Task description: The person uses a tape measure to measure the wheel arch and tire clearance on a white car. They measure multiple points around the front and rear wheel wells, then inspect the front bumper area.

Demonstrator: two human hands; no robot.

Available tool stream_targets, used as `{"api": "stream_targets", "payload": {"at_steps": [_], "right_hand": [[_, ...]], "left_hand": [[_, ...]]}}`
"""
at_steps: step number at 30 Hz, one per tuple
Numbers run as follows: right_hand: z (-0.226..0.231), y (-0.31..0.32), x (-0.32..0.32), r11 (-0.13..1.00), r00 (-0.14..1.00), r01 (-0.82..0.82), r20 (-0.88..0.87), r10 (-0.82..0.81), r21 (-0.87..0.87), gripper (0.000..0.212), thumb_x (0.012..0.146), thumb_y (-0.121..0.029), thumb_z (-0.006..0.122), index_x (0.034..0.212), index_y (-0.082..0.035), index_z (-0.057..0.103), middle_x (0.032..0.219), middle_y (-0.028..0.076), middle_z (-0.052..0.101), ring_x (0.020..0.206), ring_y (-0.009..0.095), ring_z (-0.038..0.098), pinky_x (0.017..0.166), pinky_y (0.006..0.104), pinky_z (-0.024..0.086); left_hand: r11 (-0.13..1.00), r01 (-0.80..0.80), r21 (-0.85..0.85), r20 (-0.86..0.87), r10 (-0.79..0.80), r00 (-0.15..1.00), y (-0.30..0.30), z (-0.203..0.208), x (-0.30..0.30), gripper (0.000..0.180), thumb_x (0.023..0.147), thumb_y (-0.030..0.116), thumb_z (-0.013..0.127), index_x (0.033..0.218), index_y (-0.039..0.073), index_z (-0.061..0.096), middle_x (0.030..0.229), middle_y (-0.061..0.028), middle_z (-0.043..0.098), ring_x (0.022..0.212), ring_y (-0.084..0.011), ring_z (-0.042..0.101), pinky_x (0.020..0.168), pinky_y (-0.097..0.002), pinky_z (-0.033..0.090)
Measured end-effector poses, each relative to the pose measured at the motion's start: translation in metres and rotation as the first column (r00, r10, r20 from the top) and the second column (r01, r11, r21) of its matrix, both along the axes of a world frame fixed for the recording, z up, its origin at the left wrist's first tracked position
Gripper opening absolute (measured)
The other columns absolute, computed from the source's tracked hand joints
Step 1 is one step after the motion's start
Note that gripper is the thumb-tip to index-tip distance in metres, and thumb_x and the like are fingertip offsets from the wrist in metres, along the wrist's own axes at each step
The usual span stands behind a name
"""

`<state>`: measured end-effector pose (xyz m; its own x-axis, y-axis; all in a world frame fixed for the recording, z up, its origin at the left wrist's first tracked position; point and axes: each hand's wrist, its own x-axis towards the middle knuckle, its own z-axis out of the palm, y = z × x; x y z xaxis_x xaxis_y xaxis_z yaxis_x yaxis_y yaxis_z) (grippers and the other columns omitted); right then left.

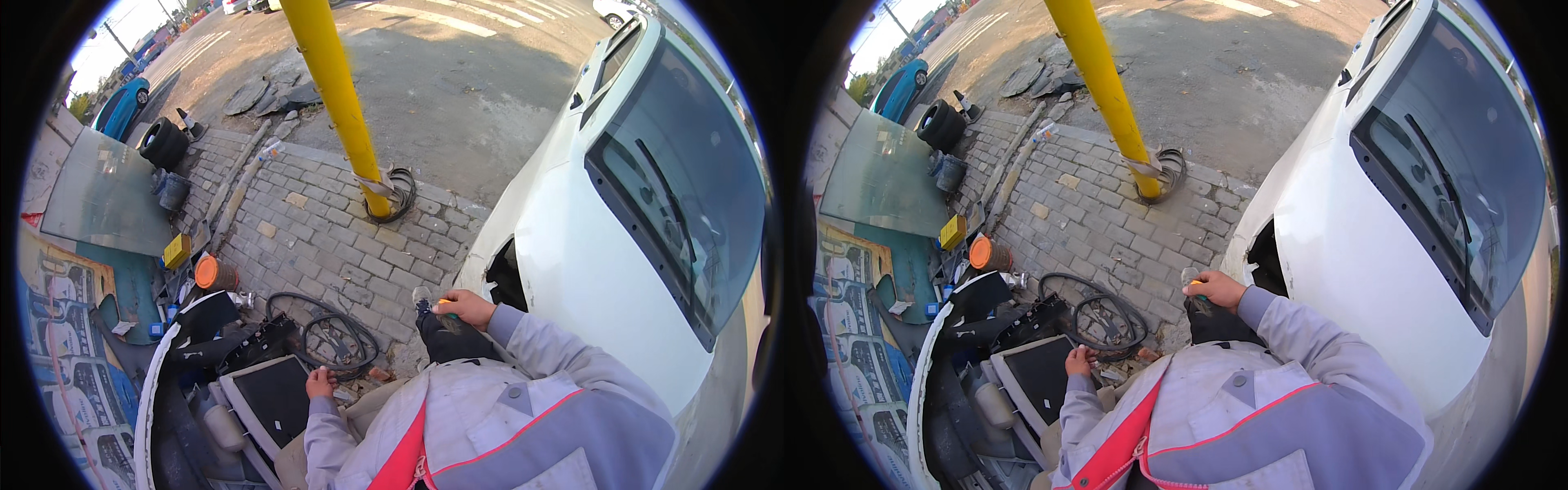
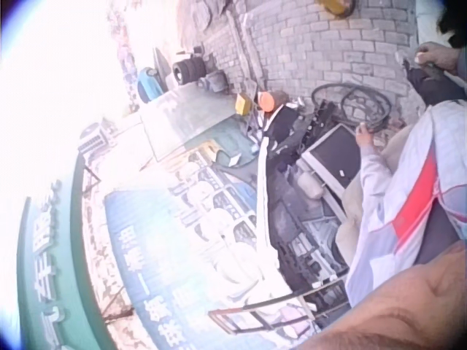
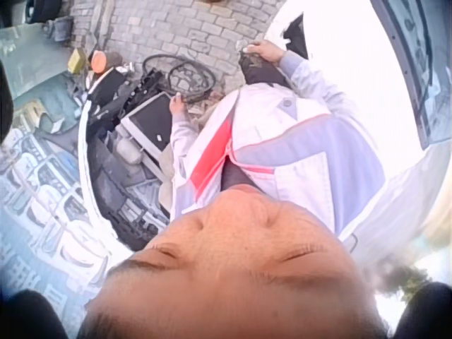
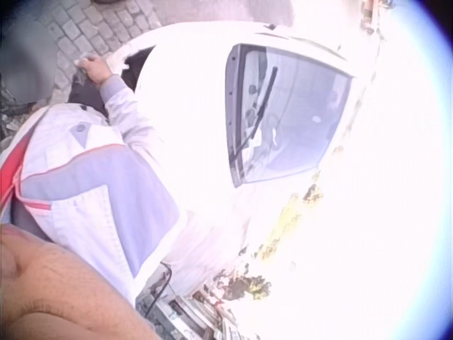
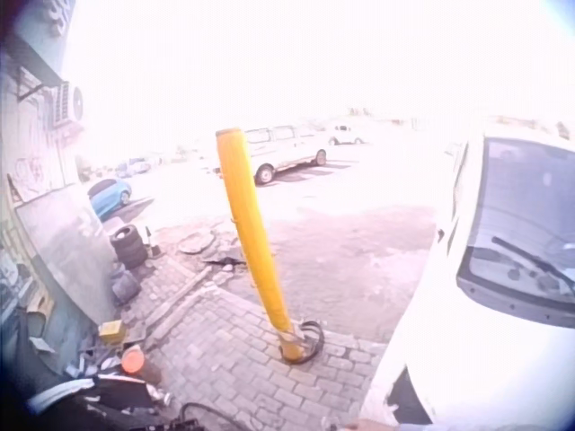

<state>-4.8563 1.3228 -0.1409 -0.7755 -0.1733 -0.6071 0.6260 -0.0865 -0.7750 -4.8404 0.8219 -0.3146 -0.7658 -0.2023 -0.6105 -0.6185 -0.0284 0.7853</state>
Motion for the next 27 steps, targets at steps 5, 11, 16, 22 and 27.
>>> {"api": "stream_targets", "payload": {"at_steps": [5, 11, 16, 22, 27], "right_hand": [[-0.029, -0.004, -0.097, 0.941, 0.975, -0.107, -0.153, 0.163, 0.320, 0.063, 0.081, -0.046, 0.082, 0.117, 0.003, 0.067, 0.102, 0.014, 0.072, 0.093, 0.022, 0.067, 0.085, 0.0350, 0.054], [-0.049, 0.002, -0.228, 0.892, 0.918, -0.208, -0.235, 0.320, 0.402, 0.070, 0.076, -0.051, 0.083, 0.122, -0.001, 0.064, 0.111, 0.020, 0.071, 0.103, 0.033, 0.069, 0.090, 0.0406, 0.054], [-0.035, 0.021, -0.299, 0.835, 0.859, -0.218, -0.306, 0.409, 0.505, 0.071, 0.075, -0.045, 0.082, 0.127, -0.002, 0.059, 0.114, 0.022, 0.069, 0.106, 0.040, 0.067, 0.092, 0.0449, 0.054], [-0.041, 0.069, -0.342, 0.806, 0.932, -0.074, -0.248, 0.266, 0.587, 0.063, 0.072, -0.041, 0.081, 0.117, -0.001, 0.061, 0.110, 0.023, 0.069, 0.105, 0.041, 0.066, 0.090, 0.0475, 0.053], [-0.037, 0.120, -0.365, 0.769, 0.972, 0.069, -0.217, 0.092, 0.636, 0.063, 0.073, -0.041, 0.081, 0.118, -0.001, 0.061, 0.110, 0.023, 0.068, 0.106, 0.041, 0.065, 0.091, 0.0474, 0.053]], "left_hand": [[0.913, 0.407, 0.008, -0.119, -0.403, 0.907, 0.141, 0.067, -0.129, 0.023, 0.103, 0.026, 0.064, 0.103, 0.003, 0.066, 0.092, -0.0057, 0.073, 0.071, -0.0105, 0.061, 0.063, -0.0267, 0.049], [0.682, 0.731, -0.026, 0.028, -0.731, 0.682, 0.233, 0.112, -0.258, 0.026, 0.103, 0.025, 0.064, 0.111, 0.000, 0.066, 0.097, -0.0046, 0.071, 0.081, -0.0116, 0.064, 0.076, -0.0285, 0.053], [0.519, 0.843, -0.137, -0.007, -0.852, 0.523, 0.287, 0.119, -0.364, 0.026, 0.103, 0.023, 0.063, 0.114, -0.001, 0.065, 0.099, -0.0057, 0.071, 0.085, -0.0119, 0.065, 0.077, -0.0285, 0.053], [0.380, 0.922, 0.070, -0.088, -0.919, 0.385, 0.368, 0.108, -0.450, 0.031, 0.103, 0.023, 0.063, 0.123, -0.001, 0.064, 0.101, -0.0063, 0.072, 0.086, -0.0128, 0.066, 0.078, -0.0281, 0.054], [-0.020, 0.999, -0.050, -0.099, -0.995, -0.025, 0.458, 0.114, -0.542, 0.028, 0.100, 0.021, 0.068, 0.118, 0.000, 0.066, 0.106, -0.0071, 0.074, 0.098, -0.0134, 0.068, 0.087, -0.0301, 0.055]]}}
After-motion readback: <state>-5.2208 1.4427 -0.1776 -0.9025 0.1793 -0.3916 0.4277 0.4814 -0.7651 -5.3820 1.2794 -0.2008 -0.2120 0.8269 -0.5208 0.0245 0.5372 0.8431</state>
